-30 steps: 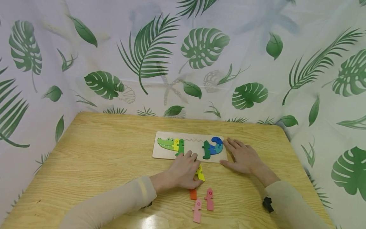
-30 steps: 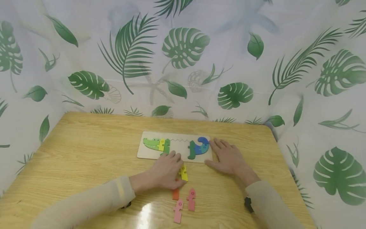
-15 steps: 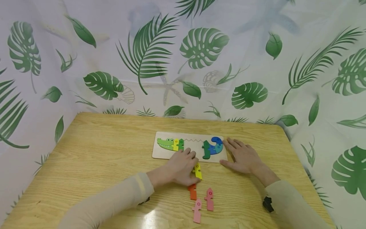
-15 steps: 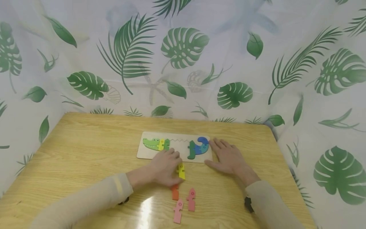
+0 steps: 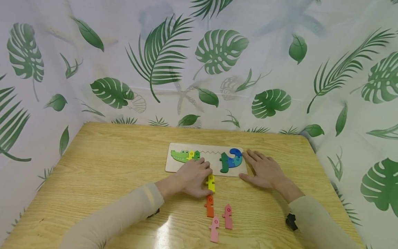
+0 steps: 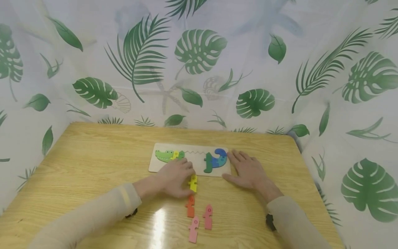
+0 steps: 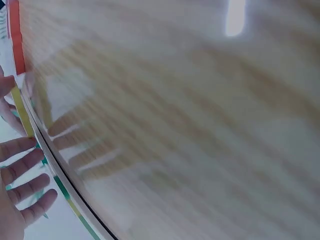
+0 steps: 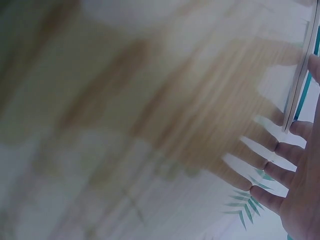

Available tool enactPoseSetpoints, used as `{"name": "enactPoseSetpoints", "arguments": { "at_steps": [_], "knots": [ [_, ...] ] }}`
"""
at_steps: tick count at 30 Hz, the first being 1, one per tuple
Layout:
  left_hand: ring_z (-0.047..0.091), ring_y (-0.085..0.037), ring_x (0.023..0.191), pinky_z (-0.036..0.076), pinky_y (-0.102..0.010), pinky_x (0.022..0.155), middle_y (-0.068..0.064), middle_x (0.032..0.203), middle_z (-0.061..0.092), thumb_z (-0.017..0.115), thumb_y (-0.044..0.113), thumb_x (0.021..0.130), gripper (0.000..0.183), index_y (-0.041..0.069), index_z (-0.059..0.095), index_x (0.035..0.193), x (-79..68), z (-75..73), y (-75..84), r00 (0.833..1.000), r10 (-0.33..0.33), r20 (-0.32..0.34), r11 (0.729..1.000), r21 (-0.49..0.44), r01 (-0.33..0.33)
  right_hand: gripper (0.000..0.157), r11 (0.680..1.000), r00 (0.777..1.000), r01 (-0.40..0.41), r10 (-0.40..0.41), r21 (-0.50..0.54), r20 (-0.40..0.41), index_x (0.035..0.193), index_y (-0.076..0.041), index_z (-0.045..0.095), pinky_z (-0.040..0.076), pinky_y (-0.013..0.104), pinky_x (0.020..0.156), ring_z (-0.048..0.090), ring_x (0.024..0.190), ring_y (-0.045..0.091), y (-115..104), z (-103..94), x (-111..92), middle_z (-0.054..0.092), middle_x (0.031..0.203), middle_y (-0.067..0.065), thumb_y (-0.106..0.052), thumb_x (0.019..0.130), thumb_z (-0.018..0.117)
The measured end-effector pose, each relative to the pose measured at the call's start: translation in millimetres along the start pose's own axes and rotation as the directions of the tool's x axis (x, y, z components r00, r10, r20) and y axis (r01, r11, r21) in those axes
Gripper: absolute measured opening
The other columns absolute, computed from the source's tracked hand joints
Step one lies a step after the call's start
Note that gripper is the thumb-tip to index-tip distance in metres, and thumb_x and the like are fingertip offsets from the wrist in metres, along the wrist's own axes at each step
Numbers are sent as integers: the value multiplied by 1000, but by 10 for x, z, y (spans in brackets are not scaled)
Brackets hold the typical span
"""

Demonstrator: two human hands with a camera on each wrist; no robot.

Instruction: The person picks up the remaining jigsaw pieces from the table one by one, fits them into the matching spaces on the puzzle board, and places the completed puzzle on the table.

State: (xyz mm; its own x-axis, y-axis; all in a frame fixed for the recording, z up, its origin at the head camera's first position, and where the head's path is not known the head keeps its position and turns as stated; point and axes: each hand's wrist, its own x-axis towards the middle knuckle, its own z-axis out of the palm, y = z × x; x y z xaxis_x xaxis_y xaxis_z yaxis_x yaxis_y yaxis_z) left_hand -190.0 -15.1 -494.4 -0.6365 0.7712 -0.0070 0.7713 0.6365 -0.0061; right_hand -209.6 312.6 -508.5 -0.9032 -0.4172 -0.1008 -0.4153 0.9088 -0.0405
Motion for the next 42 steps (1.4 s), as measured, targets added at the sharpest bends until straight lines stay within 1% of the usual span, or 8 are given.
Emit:
{"name": "enactPoseSetpoints", "arguments": {
  "at_steps": [4,11,15,19,25,29,35,42],
  "knots": [
    [51,-16,98,48,-32,84,3,112,64,58,74,89,60,21,69,115,-8,-25,-75,1000,12,-10,1000,-19,-12,97,1000,1000,0,0,0,0,168,-15,30,38,71,116,39,155,45,-3,-3,-3,32,173,16,-78,96,49],
    [51,-16,101,47,-33,85,4,113,64,59,73,90,55,23,67,111,20,-46,-195,1000,29,-5,999,-40,-29,98,1000,1000,2,-2,-3,-5,167,-15,31,38,72,115,39,154,47,-1,3,4,33,172,17,-79,96,48],
    [53,-17,103,48,-34,87,3,116,65,59,73,90,58,22,69,116,34,-36,-270,1000,19,9,999,-35,-18,98,1000,1000,-2,2,-2,5,168,-15,29,38,71,116,38,155,46,5,4,5,32,173,16,-79,96,48],
    [56,-19,110,50,-38,93,0,124,65,58,73,91,63,20,68,124,45,-18,-355,1000,3,23,999,-44,-2,98,1000,1000,-4,4,0,9,168,-15,29,37,71,117,38,155,46,6,-8,-1,32,173,16,-79,96,49],
    [57,-20,113,51,-38,93,-2,131,66,58,73,92,65,20,68,130,66,25,-483,1000,-1,11,999,-40,2,99,1000,1000,-5,5,-1,14,168,-15,28,36,72,118,37,155,46,15,0,4,31,174,16,-79,96,48],
    [57,-20,112,52,-37,93,-3,132,66,58,71,93,64,20,68,130,68,25,-525,1000,4,-4,999,-49,-5,99,1000,1000,-5,5,1,15,168,-15,28,36,72,118,37,155,47,16,0,0,31,174,16,-79,96,48],
    [58,-20,113,52,-37,93,-2,130,66,58,71,93,64,20,69,130,92,26,-546,1000,10,-22,999,-48,-11,98,1000,1000,-6,6,-5,11,168,-15,28,36,72,117,38,155,46,16,-5,0,32,173,16,-79,96,48],
    [59,-22,118,53,-39,99,-4,134,66,59,70,93,67,18,67,135,137,27,-584,1000,2,-5,998,-67,-2,99,1000,1000,-5,5,-10,17,168,-15,28,36,72,117,38,155,46,17,-4,5,31,173,16,-80,96,47]
  ]
}}
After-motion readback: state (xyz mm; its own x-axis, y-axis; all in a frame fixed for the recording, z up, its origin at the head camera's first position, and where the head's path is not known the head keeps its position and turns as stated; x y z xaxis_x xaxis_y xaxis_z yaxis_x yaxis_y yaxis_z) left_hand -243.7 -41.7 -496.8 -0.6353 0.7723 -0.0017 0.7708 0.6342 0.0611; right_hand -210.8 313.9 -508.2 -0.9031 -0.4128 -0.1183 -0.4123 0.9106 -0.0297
